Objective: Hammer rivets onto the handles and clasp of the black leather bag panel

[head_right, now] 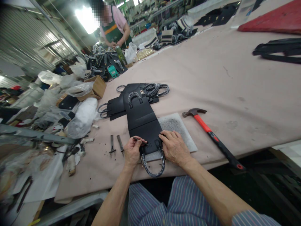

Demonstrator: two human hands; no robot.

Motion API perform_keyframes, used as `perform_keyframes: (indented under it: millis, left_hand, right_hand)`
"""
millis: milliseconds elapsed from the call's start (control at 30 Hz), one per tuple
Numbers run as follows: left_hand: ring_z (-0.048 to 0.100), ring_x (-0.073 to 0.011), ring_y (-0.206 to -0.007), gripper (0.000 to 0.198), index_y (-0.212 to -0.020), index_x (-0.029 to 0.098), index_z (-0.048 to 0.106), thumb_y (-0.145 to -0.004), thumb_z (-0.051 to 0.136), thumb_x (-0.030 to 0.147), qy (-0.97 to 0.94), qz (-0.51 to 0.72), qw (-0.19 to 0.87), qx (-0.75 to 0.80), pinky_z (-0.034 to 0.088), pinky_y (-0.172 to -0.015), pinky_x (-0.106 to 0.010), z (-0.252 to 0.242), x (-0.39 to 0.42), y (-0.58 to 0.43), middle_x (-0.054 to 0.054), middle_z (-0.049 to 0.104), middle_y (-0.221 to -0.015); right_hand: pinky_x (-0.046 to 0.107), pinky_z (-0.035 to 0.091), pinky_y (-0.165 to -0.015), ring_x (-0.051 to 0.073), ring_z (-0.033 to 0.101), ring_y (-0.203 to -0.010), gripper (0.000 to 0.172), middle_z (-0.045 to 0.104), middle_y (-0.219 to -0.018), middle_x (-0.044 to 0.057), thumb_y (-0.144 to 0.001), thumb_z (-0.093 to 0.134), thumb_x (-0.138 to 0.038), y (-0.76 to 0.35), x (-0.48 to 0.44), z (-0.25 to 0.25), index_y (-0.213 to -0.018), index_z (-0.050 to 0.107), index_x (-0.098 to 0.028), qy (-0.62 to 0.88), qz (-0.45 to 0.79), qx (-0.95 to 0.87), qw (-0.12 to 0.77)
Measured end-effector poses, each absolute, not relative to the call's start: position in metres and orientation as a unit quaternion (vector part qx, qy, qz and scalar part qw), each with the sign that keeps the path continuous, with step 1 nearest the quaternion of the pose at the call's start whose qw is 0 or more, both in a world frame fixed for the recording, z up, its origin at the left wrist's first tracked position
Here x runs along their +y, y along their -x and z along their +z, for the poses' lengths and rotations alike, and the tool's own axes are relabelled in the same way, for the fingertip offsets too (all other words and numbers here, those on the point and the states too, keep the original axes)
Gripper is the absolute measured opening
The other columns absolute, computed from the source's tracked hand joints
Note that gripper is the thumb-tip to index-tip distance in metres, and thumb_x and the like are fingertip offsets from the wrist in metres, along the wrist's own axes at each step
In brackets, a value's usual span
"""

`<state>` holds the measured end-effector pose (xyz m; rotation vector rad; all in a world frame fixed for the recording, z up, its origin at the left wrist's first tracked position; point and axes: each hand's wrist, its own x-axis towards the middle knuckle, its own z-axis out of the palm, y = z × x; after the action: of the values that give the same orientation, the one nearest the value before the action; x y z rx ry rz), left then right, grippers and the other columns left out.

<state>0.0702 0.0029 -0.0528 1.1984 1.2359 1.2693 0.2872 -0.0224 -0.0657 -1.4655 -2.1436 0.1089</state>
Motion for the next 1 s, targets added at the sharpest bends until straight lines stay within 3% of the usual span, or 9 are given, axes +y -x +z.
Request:
perform_keyframes:
  millis: [200, 433, 667, 800, 900, 1000]
  left_hand:
    - [0.075, -0.0166, -0.079, 0.011, -0.09, 0.018, 0.063, -0.092, 0.065, 0.029, -0.521, 0.498, 0.465, 0.513, 0.06, -0.078, -0.029, -0.057, 0.004, -0.069, -0.002, 0.074, -0.082]
    - [0.072, -0.0158, -0.079, 0.004, -0.091, 0.021, 0.064, -0.094, 0.061, 0.022, -0.624, 0.468, 0.352, 0.517, 0.056, -0.077, -0.027, -0.057, -0.001, -0.073, -0.001, 0.075, -0.083]
    - [0.071, -0.0172, -0.079, 0.01, -0.094, 0.022, 0.065, -0.094, 0.056, 0.017, -0.696, 0.442, 0.298, 0.481, 0.055, -0.077, -0.028, -0.056, -0.004, -0.075, -0.002, 0.073, -0.085]
    - [0.07, -0.0176, -0.081, 0.012, -0.093, 0.022, 0.067, -0.094, 0.056, 0.017, -0.692, 0.446, 0.304, 0.48, 0.055, -0.079, -0.028, -0.056, -0.006, -0.073, -0.002, 0.073, -0.086]
    - [0.069, -0.0175, -0.08, 0.013, -0.09, 0.022, 0.067, -0.094, 0.056, 0.019, -0.687, 0.444, 0.316, 0.481, 0.054, -0.078, -0.028, -0.056, -0.005, -0.072, -0.002, 0.074, -0.085]
    - [0.068, -0.0169, -0.077, 0.013, -0.088, 0.022, 0.068, -0.093, 0.056, 0.018, -0.689, 0.437, 0.316, 0.484, 0.052, -0.075, -0.027, -0.056, -0.003, -0.072, -0.002, 0.073, -0.082]
  right_hand:
    - [0.047, 0.036, -0.109, 0.029, 0.054, -0.119, 0.034, 0.061, -0.135, 0.011, -0.097, 0.048, -0.015, -0.287, -0.023, -0.065, -0.127, 0.064, -0.015, 0.545, 0.039, -0.794, 0.267]
    - [0.048, 0.04, -0.105, 0.03, 0.055, -0.118, 0.035, 0.062, -0.134, 0.012, -0.096, 0.049, -0.015, -0.288, -0.023, -0.064, -0.126, 0.065, -0.015, 0.544, 0.051, -0.792, 0.273]
    - [0.049, 0.048, -0.103, 0.028, 0.06, -0.119, 0.03, 0.065, -0.128, 0.012, -0.095, 0.052, -0.022, -0.302, -0.02, -0.071, -0.12, 0.066, -0.019, 0.512, 0.125, -0.767, 0.367]
    - [0.047, 0.049, -0.103, 0.03, 0.061, -0.117, 0.029, 0.065, -0.124, 0.016, -0.094, 0.052, -0.025, -0.348, -0.022, -0.066, -0.118, 0.065, -0.016, 0.596, 0.034, -0.708, 0.378]
    - [0.052, 0.05, -0.088, 0.037, 0.063, -0.101, 0.027, 0.065, -0.112, 0.024, -0.09, 0.053, -0.026, -0.399, -0.027, -0.069, -0.109, 0.066, -0.011, 0.685, -0.045, -0.66, 0.306]
    - [0.045, 0.044, -0.062, 0.03, 0.059, -0.07, 0.02, 0.061, -0.079, 0.018, -0.086, 0.061, -0.036, -0.441, -0.029, -0.077, -0.087, 0.065, -0.016, 0.74, 0.017, -0.621, 0.257]
